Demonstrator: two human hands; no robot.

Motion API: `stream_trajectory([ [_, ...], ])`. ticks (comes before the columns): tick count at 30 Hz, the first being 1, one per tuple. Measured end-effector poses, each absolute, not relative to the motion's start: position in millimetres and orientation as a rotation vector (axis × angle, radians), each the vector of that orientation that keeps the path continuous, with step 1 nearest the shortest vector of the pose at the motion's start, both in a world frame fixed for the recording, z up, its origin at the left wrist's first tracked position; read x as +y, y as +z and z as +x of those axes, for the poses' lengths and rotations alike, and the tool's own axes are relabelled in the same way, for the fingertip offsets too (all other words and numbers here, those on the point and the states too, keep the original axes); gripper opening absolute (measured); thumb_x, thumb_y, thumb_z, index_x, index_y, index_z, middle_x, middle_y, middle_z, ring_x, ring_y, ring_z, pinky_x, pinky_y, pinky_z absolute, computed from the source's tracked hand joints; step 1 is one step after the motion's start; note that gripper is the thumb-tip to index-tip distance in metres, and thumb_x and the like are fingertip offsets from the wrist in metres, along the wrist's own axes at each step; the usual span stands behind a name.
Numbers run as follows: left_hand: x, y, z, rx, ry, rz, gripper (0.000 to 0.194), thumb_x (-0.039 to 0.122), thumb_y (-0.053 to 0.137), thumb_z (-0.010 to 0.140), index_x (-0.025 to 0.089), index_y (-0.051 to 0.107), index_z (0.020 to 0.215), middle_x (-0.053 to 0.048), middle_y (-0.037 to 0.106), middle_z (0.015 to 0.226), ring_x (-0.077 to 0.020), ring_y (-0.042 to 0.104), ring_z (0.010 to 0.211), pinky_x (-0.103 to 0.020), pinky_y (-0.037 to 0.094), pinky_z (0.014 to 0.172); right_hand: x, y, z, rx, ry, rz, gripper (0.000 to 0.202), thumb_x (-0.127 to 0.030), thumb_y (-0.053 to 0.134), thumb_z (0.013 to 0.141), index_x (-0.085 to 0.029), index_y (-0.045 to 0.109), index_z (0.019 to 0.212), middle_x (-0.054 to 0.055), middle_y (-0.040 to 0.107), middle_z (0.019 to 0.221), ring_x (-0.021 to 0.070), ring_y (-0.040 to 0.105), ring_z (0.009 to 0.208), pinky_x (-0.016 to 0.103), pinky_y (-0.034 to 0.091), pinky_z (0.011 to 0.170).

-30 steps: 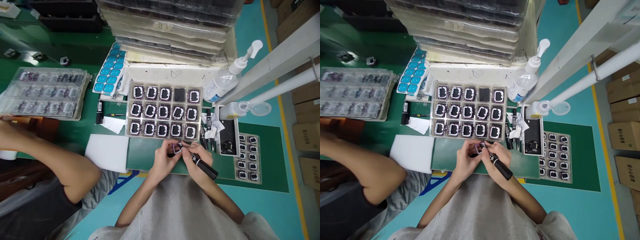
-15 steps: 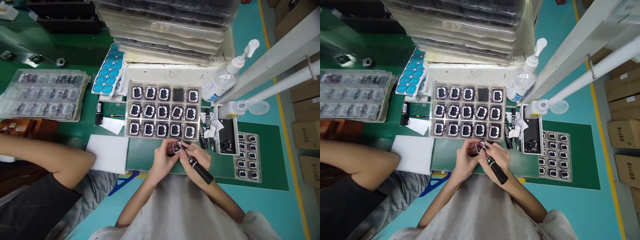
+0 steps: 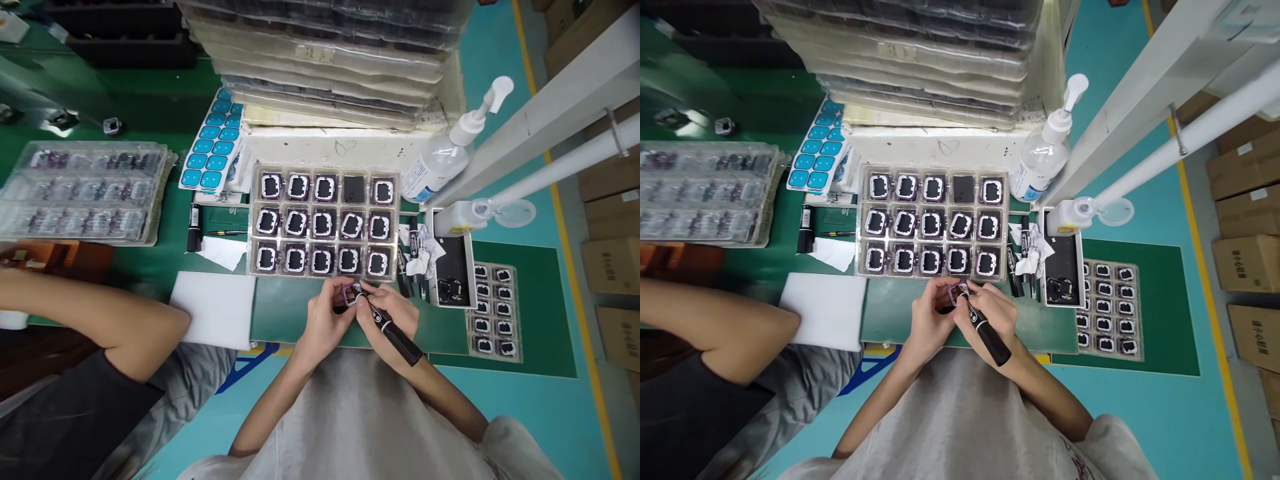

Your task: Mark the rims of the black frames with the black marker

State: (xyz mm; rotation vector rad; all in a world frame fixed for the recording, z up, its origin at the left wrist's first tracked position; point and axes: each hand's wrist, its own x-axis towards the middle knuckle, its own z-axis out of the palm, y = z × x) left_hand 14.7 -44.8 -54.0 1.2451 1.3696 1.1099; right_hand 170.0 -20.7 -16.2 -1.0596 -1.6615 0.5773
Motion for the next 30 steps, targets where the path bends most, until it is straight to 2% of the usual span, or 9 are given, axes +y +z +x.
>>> stream_trajectory([
  [10,-43.5,-48.9,15.9,1.37,1.123,1.251,0.035,0.025,0.081,0.099,0.025,0.065,0.129,-0.004,0.086,0.111,-0.0183,0.085,0.095,-0.027,0.068,0.085,-21.1,-13.4,171.5,-1.637,0.604,-1.051,0.023,-0.005,0.075,0.101,-0.027,0.068,0.098,-0.002,0.077,0.081,0.0281,0.088,0.101,0.038,0.074,0.08],
  [16,-45.4,-51.4,15.2,1.385,1.129,1.29,0.035,0.024,0.082,0.1,0.027,0.065,0.131,-0.002,0.086,0.11,-0.0174,0.085,0.095,-0.026,0.068,0.084,-22.0,-13.8,171.7,-1.626,0.624,-1.059,0.021,-0.007,0.075,0.101,-0.026,0.068,0.097,-0.002,0.077,0.082,0.0284,0.088,0.101,0.04,0.073,0.084],
  [22,-46.3,-52.0,15.8,1.437,1.121,1.327,0.035,0.023,0.083,0.099,0.027,0.067,0.13,-0.001,0.086,0.104,-0.0177,0.084,0.088,-0.026,0.067,0.079,-21.9,-13.3,171.0,-1.612,0.648,-1.108,0.021,-0.008,0.074,0.102,-0.027,0.069,0.097,-0.002,0.077,0.083,0.0275,0.088,0.101,0.038,0.072,0.08],
  [27,-46.6,-51.2,16.7,1.427,1.155,1.32,0.035,0.024,0.083,0.099,0.027,0.066,0.13,-0.001,0.087,0.108,-0.0182,0.086,0.093,-0.027,0.069,0.084,-20.6,-13.3,170.3,-1.618,0.632,-1.078,0.021,-0.007,0.073,0.102,-0.027,0.069,0.097,-0.002,0.077,0.082,0.0285,0.088,0.101,0.039,0.072,0.081],
  [30,-46.7,-51.9,16.2,1.43,1.149,1.336,0.035,0.024,0.082,0.1,0.027,0.066,0.13,-0.001,0.087,0.106,-0.0177,0.085,0.092,-0.026,0.068,0.081,-20.8,-14.0,169.9,-1.633,0.623,-1.067,0.022,-0.005,0.072,0.102,-0.026,0.068,0.097,-0.002,0.077,0.082,0.0282,0.088,0.101,0.039,0.072,0.081],
])
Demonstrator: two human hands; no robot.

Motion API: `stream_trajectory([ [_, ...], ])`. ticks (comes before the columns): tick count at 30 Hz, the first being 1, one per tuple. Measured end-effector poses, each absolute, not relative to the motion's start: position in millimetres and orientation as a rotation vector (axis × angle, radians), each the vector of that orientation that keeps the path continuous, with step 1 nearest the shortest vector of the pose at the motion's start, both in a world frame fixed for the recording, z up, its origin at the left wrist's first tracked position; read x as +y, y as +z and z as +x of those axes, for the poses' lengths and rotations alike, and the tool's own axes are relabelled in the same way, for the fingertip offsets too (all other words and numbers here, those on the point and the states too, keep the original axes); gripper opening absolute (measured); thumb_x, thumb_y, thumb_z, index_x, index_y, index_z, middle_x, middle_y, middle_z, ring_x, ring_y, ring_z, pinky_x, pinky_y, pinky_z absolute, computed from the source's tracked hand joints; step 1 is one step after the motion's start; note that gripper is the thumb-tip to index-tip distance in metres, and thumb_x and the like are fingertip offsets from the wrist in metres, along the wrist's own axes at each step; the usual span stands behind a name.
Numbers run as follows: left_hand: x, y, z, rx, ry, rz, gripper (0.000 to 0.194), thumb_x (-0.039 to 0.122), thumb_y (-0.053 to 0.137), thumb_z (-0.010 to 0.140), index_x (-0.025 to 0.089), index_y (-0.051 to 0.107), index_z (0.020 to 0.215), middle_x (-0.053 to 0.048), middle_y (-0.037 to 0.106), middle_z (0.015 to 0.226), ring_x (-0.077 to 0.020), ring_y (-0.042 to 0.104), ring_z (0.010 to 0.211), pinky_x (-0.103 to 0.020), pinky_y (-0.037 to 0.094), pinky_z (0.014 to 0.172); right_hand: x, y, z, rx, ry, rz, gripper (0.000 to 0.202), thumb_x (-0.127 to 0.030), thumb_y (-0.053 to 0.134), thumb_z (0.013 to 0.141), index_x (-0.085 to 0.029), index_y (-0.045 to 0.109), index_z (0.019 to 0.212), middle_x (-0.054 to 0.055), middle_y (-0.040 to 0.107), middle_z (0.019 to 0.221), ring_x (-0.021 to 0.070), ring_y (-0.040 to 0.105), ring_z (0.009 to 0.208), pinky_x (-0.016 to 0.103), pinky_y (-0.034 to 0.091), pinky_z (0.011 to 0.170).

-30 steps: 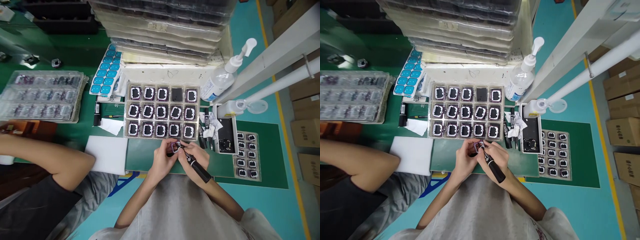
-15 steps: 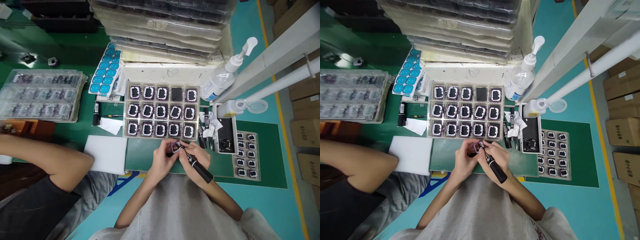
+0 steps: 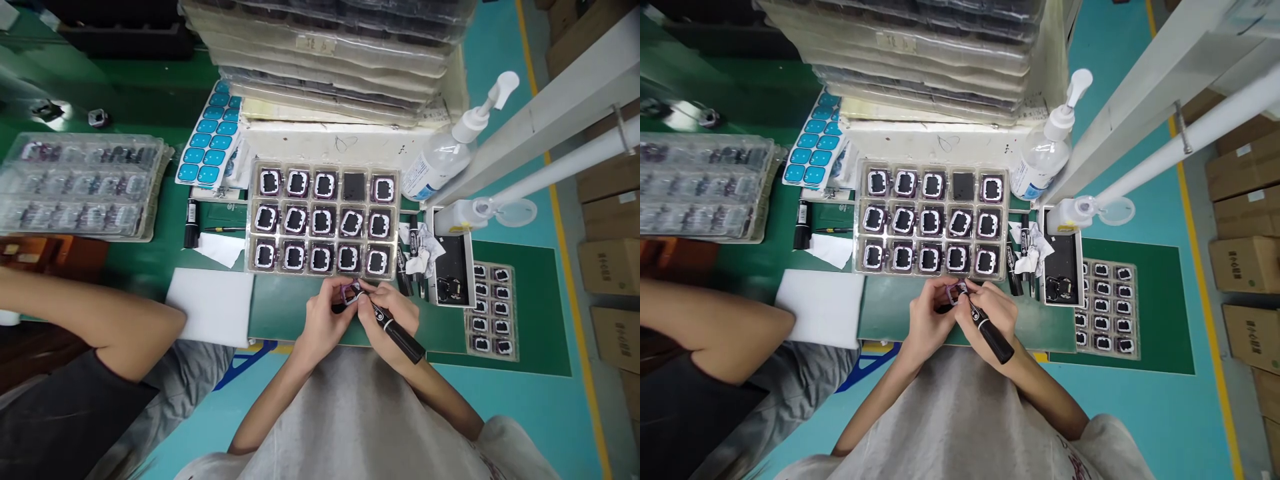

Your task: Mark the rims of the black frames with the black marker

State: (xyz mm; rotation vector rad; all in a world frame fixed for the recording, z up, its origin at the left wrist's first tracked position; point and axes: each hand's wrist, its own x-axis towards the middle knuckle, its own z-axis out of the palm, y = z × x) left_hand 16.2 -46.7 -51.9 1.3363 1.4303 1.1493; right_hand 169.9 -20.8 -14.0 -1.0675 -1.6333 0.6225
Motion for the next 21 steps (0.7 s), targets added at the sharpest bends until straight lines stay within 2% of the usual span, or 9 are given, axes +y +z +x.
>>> stream_trajectory([
  [4,-47.1,-54.2,15.0,1.437,1.134,1.351,0.033,0.024,0.081,0.101,0.026,0.066,0.13,-0.001,0.086,0.104,-0.0172,0.084,0.088,-0.025,0.067,0.077,-21.3,-15.1,168.2,-1.636,0.611,-1.053,0.023,-0.005,0.074,0.101,-0.026,0.067,0.097,-0.002,0.076,0.081,0.027,0.088,0.101,0.039,0.074,0.085],
  [13,-46.4,-52.4,15.8,1.439,1.144,1.323,0.037,0.023,0.083,0.098,0.027,0.067,0.131,-0.002,0.088,0.107,-0.0183,0.086,0.092,-0.027,0.07,0.081,-21.5,-18.1,169.0,-1.61,0.621,-1.051,0.023,-0.003,0.073,0.101,-0.026,0.068,0.098,-0.001,0.078,0.083,0.029,0.088,0.102,0.039,0.072,0.083],
  [21,-43.8,-46.4,17.6,1.334,1.198,1.226,0.039,0.021,0.087,0.095,0.026,0.066,0.127,-0.003,0.089,0.111,-0.0209,0.089,0.098,-0.031,0.073,0.087,-23.4,-17.4,173.7,-1.529,0.669,-1.016,0.02,-0.009,0.074,0.101,-0.028,0.067,0.101,-0.001,0.079,0.084,0.029,0.087,0.094,0.042,0.074,0.074],
])
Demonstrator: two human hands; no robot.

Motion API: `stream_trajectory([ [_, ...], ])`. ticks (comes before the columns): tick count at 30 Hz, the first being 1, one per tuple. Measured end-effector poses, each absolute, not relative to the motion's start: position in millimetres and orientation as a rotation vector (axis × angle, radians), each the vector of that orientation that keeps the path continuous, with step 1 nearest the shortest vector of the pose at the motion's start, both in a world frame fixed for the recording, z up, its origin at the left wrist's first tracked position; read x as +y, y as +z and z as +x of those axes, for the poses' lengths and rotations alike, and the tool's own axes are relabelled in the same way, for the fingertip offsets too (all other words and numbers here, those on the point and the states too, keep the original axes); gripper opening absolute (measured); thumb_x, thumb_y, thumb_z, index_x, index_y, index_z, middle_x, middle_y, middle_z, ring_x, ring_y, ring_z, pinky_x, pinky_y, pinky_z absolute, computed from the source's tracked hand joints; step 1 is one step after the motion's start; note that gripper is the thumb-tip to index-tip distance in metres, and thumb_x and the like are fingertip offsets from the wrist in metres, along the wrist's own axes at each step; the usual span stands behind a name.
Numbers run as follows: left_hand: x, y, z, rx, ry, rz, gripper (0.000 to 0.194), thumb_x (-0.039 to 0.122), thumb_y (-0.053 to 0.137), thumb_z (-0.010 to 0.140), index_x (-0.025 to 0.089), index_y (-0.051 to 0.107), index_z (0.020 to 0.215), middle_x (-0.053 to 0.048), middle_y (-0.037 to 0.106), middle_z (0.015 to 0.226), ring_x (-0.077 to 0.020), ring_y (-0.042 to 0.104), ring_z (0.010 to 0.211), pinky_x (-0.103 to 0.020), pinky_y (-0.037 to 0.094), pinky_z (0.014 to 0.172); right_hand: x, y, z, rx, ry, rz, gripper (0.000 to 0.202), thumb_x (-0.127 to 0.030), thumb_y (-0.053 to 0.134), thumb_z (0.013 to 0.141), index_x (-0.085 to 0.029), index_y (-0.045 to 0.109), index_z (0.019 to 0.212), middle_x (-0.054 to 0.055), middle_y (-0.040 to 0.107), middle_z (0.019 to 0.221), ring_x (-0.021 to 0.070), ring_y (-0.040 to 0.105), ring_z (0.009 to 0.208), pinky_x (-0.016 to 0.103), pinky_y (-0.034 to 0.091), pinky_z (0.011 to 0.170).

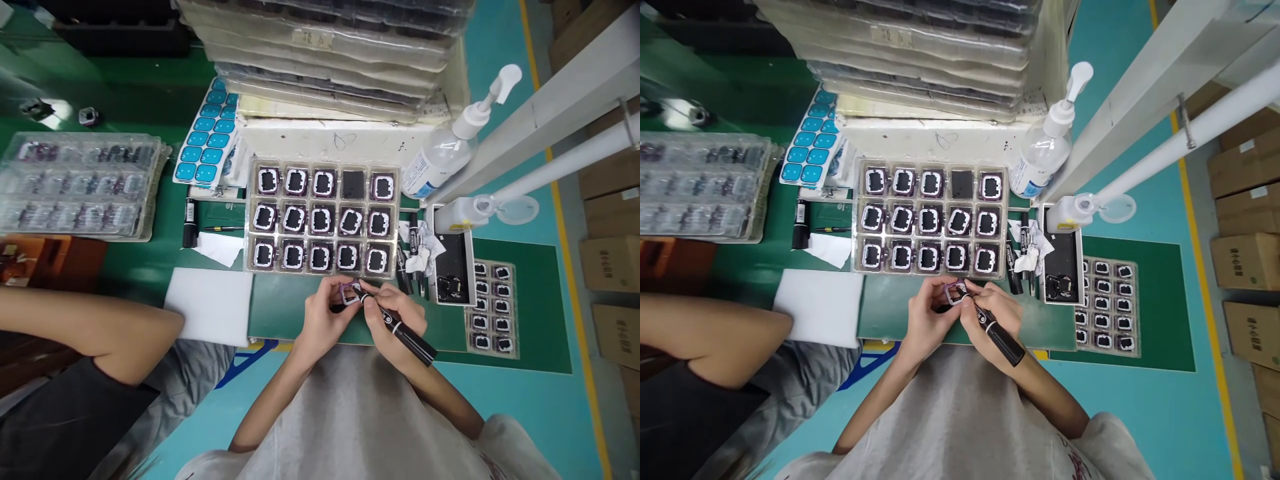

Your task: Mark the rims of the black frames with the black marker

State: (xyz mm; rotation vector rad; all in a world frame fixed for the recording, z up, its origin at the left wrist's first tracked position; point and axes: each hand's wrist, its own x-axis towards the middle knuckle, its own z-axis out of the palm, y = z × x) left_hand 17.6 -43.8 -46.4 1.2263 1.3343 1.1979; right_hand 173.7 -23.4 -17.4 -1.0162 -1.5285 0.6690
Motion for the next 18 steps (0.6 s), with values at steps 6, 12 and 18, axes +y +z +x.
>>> stream_trajectory([
  [6,-45,-44,15,1.317,1.203,1.187,0.038,0.022,0.087,0.095,0.025,0.067,0.126,-0.003,0.088,0.11,-0.0194,0.088,0.097,-0.028,0.071,0.088,-25,-13,175,-1.592,0.682,-0.938,0.025,-0.003,0.071,0.1,-0.027,0.067,0.103,-0.003,0.069,0.076,0.0247,0.084,0.087,0.043,0.075,0.081],
  [12,-49,-45,14,1.32,1.243,1.283,0.037,0.019,0.085,0.096,0.026,0.067,0.128,-0.002,0.086,0.108,-0.0169,0.086,0.092,-0.024,0.069,0.083,-24,-8,174,-1.627,0.667,-0.881,0.026,-0.005,0.07,0.1,-0.029,0.065,0.105,-0.006,0.061,0.072,0.0166,0.062,0.063,0.051,0.078,0.091],
  [18,-52,-54,14,1.394,1.225,1.415,0.033,0.023,0.079,0.101,0.026,0.065,0.131,-0.002,0.085,0.106,-0.0166,0.083,0.089,-0.026,0.068,0.08,-24,-5,174,-1.659,0.625,-0.881,0.028,-0.003,0.072,0.098,-0.029,0.067,0.105,-0.005,0.064,0.074,0.0179,0.063,0.064,0.052,0.078,0.096],
])
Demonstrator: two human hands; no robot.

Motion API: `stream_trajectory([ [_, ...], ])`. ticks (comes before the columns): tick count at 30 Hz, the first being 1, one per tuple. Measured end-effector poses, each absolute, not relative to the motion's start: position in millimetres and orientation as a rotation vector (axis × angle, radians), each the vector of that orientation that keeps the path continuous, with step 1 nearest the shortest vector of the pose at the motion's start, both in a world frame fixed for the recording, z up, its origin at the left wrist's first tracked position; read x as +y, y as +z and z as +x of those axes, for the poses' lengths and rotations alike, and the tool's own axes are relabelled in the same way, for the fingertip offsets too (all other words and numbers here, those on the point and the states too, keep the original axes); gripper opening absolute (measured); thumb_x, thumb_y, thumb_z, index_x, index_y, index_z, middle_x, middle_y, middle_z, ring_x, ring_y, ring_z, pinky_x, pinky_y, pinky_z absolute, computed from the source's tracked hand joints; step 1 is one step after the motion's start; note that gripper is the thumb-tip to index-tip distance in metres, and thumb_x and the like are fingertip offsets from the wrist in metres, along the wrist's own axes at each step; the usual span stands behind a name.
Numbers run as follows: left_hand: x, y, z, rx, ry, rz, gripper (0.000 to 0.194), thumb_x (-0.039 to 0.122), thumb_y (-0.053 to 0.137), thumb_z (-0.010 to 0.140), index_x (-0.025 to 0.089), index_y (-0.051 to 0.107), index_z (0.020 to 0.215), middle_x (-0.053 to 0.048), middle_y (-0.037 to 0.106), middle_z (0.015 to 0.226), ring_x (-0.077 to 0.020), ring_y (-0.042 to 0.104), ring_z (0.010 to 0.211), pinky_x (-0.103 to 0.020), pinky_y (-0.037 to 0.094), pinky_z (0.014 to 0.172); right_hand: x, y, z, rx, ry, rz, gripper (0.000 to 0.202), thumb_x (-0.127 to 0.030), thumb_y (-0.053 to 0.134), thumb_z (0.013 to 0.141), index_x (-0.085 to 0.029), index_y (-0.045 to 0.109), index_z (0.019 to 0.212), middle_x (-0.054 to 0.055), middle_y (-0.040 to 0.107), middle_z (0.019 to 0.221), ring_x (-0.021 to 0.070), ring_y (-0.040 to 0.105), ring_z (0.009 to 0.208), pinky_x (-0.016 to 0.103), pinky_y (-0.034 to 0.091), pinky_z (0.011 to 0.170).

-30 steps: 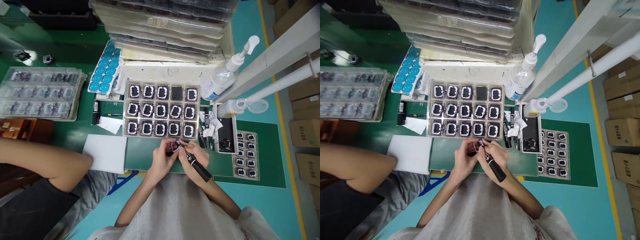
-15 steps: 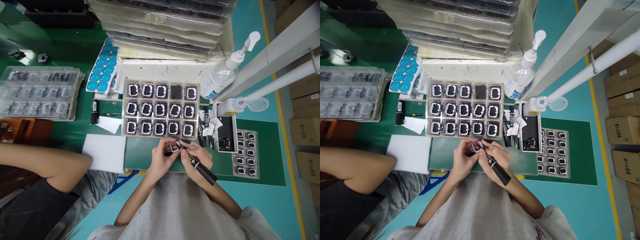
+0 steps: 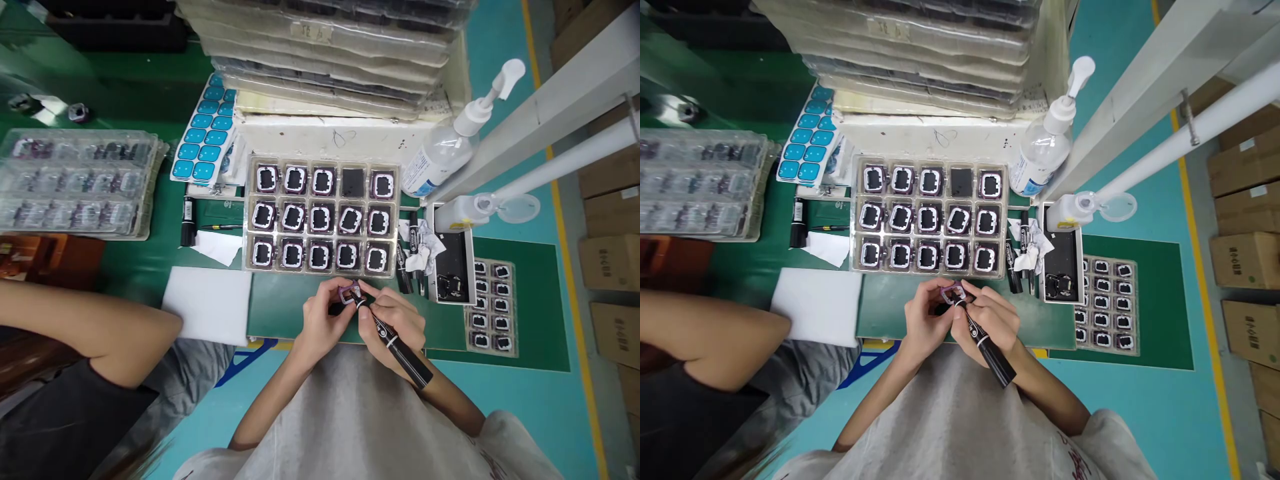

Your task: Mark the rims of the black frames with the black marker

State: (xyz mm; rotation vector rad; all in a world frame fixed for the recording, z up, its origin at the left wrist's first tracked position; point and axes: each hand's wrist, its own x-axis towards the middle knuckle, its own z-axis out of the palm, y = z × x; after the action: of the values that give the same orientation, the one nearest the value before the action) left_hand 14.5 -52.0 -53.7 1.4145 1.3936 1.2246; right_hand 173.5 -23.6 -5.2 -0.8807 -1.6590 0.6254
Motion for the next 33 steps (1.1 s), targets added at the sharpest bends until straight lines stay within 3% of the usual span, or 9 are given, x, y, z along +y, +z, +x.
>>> stream_trajectory([
  [13,-52.0,-54.9,14.7,1.442,1.196,1.469,0.034,0.025,0.077,0.102,0.025,0.065,0.133,-0.003,0.086,0.106,-0.0172,0.084,0.087,-0.026,0.068,0.079,-22.4,-7.1,172.1,-1.658,0.636,-0.902,0.026,-0.005,0.073,0.099,-0.03,0.068,0.106,-0.006,0.063,0.074,0.0169,0.061,0.06,0.049,0.078,0.093],
  [23,-52.2,-55.1,14.4,1.458,1.189,1.488,0.035,0.024,0.078,0.102,0.026,0.065,0.134,-0.003,0.086,0.108,-0.0178,0.084,0.088,-0.028,0.069,0.082,-24.2,-9.2,170.5,-1.62,0.663,-0.94,0.024,-0.007,0.072,0.1,-0.029,0.068,0.103,-0.006,0.066,0.074,0.0179,0.068,0.063,0.049,0.078,0.092],
  [28,-52.0,-53.4,14.9,1.495,1.161,1.489,0.035,0.026,0.078,0.102,0.026,0.066,0.135,-0.003,0.087,0.109,-0.0185,0.085,0.089,-0.028,0.069,0.082,-22.6,-10.3,169.3,-1.631,0.629,-0.992,0.023,-0.006,0.071,0.101,-0.029,0.068,0.103,-0.003,0.071,0.076,0.0245,0.084,0.086,0.041,0.075,0.08],
  [33,-50.7,-52.3,15.8,1.501,1.152,1.444,0.036,0.022,0.08,0.1,0.027,0.067,0.134,-0.002,0.087,0.11,-0.018,0.085,0.089,-0.029,0.07,0.083,-21.3,-12.6,170.9,-1.627,0.634,-1.024,0.023,-0.005,0.072,0.1,-0.027,0.066,0.097,-0.003,0.074,0.079,0.0271,0.087,0.097,0.042,0.074,0.085],
])
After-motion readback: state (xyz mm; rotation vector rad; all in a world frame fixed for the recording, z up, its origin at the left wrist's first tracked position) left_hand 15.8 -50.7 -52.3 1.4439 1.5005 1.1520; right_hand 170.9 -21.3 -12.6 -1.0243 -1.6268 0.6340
